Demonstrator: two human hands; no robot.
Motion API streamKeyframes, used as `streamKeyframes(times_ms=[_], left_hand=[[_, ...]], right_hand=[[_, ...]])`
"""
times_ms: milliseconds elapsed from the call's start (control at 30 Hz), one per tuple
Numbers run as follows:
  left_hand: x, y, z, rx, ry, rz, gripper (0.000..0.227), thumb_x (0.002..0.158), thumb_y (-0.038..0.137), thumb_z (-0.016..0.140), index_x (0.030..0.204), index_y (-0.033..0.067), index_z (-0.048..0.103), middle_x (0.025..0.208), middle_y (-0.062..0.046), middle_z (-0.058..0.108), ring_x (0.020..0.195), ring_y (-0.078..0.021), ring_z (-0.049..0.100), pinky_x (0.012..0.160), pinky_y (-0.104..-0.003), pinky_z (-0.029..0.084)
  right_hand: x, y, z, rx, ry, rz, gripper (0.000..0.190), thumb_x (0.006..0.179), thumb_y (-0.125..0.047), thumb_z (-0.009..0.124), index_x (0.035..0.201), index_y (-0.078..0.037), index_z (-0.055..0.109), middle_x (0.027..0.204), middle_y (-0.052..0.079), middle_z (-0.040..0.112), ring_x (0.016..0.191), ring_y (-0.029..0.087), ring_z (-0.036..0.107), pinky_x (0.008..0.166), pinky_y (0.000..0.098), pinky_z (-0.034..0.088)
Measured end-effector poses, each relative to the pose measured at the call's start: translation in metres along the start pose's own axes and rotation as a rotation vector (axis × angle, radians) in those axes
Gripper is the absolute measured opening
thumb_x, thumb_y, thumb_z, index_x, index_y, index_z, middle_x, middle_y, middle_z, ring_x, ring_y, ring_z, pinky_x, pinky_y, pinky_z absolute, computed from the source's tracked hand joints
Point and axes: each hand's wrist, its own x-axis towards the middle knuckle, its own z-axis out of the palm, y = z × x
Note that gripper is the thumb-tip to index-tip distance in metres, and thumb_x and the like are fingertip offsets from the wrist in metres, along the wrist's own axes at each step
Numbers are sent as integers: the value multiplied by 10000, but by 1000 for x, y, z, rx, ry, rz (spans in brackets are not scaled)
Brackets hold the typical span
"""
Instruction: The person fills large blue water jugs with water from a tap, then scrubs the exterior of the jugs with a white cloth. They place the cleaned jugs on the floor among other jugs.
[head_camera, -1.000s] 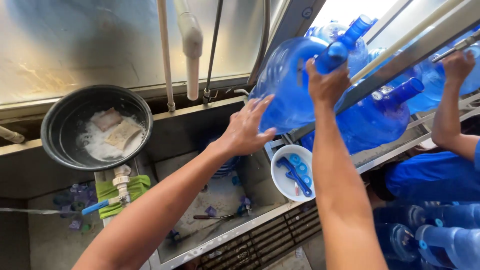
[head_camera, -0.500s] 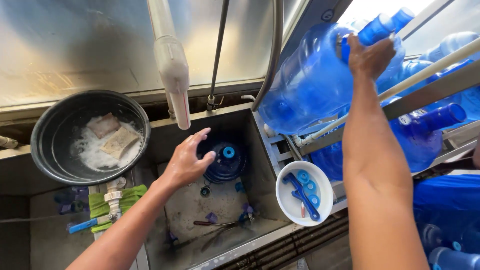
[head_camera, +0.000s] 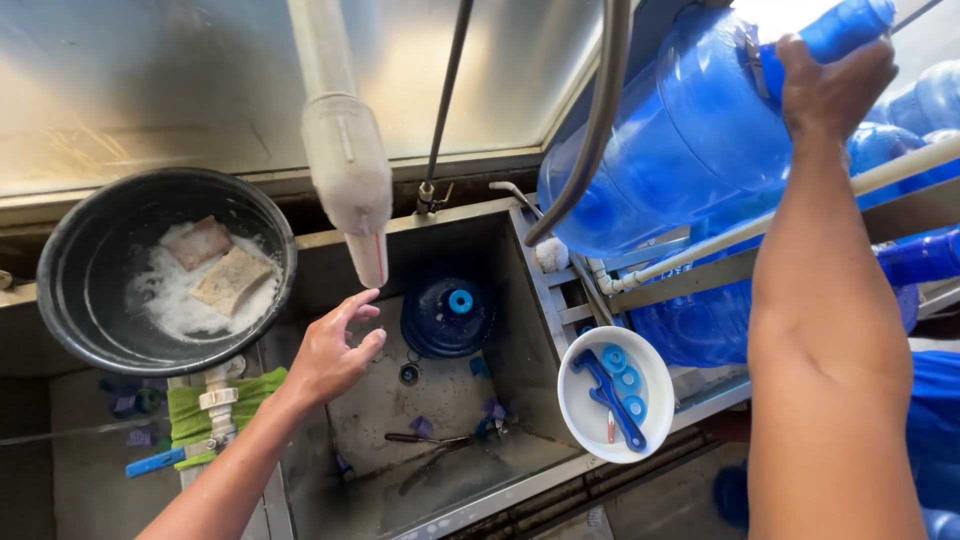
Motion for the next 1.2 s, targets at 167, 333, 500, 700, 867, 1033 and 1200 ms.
streamKeyframes(times_ms=[167, 333, 500, 700, 867, 1033, 1200], left_hand=[[1, -24, -3, 7, 15, -31, 610, 830, 305, 644, 1436, 252, 591, 1220, -4, 756, 1117, -153, 684, 945, -334, 522], [2, -34, -3, -8, 28, -96, 600, 831, 298, 639, 1428, 252, 603, 1198, 15, 759, 1076, -143, 679, 934, -319, 511], [6, -42, 15, -2, 25, -46, 577, 813, 283, 647, 1387, 225, 629, 1141, -7, 776, 1017, -147, 709, 916, -309, 528], [18, -48, 47, 13, -21, 18, 530, 829, 248, 658, 1356, 186, 643, 1102, -35, 788, 973, -172, 745, 939, -321, 549], [38, -48, 71, 83, -146, -95, 488, 836, 267, 621, 1314, 178, 669, 1087, -13, 783, 997, -168, 720, 943, -338, 510], [95, -79, 121, 205, -288, -100, 504, 841, 253, 550, 1312, 113, 662, 1049, -21, 787, 1026, -247, 716, 902, -372, 512], [174, -106, 196, 378, -228, 0, 342, 805, 272, 612, 1094, 162, 758, 996, -140, 781, 1062, -369, 728, 911, -530, 581]], right_hand=[[-13, -16, 0, -137, -118, -47, 891, 968, -586, 957, 1403, -7, 437, 1240, 258, 575, 1109, 433, 635, 823, 530, 603], [-30, -12, 8, -130, -43, -244, 604, 955, -409, 1037, 1156, 2, 642, 1019, 241, 709, 925, 416, 705, 680, 534, 626], [-45, 53, 41, -177, 173, 80, 862, 1007, -456, 1017, 1456, -122, 361, 1337, 161, 723, 1177, 376, 682, 1001, 530, 567], [-40, 102, 97, -338, 79, 179, 992, 1184, -743, 812, 1538, -109, 135, 1424, 172, 702, 1253, 436, 655, 1033, 552, 521], [-44, 33, 69, -427, -160, 461, 875, 1141, -703, 677, 1540, -124, 156, 1512, 99, 559, 1395, 347, 481, 1110, 615, 321], [-193, -35, 36, -209, -72, 420, 661, 1080, -554, 547, 1500, -43, 547, 1576, 224, 327, 1470, 403, 240, 1158, 601, 289], [-402, -180, 4, 611, -258, 370, 309, 982, -91, 512, 737, -108, 700, 662, 63, 635, 577, 190, 602, 694, 322, 467]])
